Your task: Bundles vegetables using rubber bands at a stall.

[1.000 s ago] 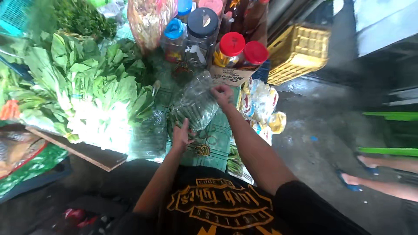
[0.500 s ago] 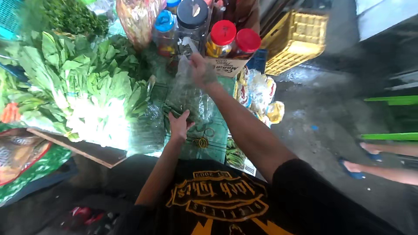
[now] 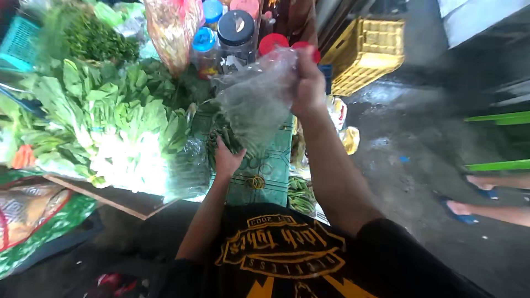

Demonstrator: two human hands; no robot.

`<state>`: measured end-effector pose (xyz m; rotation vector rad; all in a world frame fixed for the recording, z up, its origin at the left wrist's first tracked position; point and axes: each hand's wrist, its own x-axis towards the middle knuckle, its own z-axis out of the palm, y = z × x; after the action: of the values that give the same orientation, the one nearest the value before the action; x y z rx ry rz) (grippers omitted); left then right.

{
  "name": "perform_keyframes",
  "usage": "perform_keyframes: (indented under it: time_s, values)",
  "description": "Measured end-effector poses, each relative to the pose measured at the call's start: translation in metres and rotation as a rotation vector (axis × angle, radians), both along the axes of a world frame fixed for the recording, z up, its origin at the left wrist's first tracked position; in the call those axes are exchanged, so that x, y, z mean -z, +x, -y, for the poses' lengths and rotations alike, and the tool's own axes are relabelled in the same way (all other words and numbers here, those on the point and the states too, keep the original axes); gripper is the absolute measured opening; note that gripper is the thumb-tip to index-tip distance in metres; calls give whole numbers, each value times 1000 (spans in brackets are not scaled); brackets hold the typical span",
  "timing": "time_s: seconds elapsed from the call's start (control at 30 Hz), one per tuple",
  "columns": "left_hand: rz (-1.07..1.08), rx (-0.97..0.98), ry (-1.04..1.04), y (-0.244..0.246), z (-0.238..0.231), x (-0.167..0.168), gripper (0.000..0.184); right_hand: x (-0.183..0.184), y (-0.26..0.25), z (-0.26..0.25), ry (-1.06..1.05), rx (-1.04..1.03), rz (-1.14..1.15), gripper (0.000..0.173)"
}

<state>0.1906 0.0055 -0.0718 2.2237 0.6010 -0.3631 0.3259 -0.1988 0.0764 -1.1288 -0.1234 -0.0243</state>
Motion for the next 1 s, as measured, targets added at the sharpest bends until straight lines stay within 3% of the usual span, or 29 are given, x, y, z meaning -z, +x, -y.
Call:
perform_keyframes:
  time_s: [0.03, 0.1, 0.2, 0.27, 0.3, 0.4, 0.47, 0.5, 0.57, 0.63, 0.67, 0.73, 0.77, 0.83, 0.9, 0.93, 1.0]
  values:
    - [-61, 34, 47, -1, 0, -5, 124, 9, -8, 23, -1, 22, 26, 59]
    - [-111, 93, 118, -6, -1, -15, 117, 35, -33, 71, -75, 63, 62, 53]
    - [-111, 171, 175, -8, 1, -19, 110, 73, -72, 120, -555, 169, -278, 57]
    - [-153, 210, 217, -8, 7, -20, 112, 112, -87, 129, -670, 219, -550, 41]
    - [-175, 225, 253, -7, 11, -21, 112, 128, -97, 131, -557, 259, -658, 37]
    - [-146, 258, 402, -6, 27, -31, 111, 151, -114, 132, 123, 368, -732, 34]
    - [-9, 308, 510, -15, 35, -40, 116, 150, -124, 124, 286, 289, -670, 44]
    - [71, 349, 529, -19, 37, -45, 125, 147, -127, 115, 284, 244, -655, 41]
    - [168, 458, 440, -24, 40, -52, 137, 143, -137, 90, 157, 105, -651, 30]
    - [167, 606, 246, -20, 43, -52, 132, 139, -151, 66, 7, -85, -633, 30]
    - [149, 667, 117, -19, 43, -48, 123, 134, -159, 56, -48, -178, -621, 31]
    - [168, 683, -36, -17, 40, -38, 76, 127, -167, 39, -240, -290, -498, 35]
    - [188, 654, -59, -17, 38, -36, 51, 125, -168, 33, -394, -248, -387, 39]
    - [273, 557, -218, -24, 31, -30, 30, 127, -174, 32, -693, -95, -180, 64]
    - [358, 499, -581, -29, 27, -23, 23, 128, -178, 40, -720, -137, 21, 96]
    - [360, 488, -702, -31, 29, -22, 22, 128, -180, 43, -651, -223, 89, 99]
    - [331, 461, -649, -38, 38, -32, 26, 129, -184, 45, -501, -329, 136, 81]
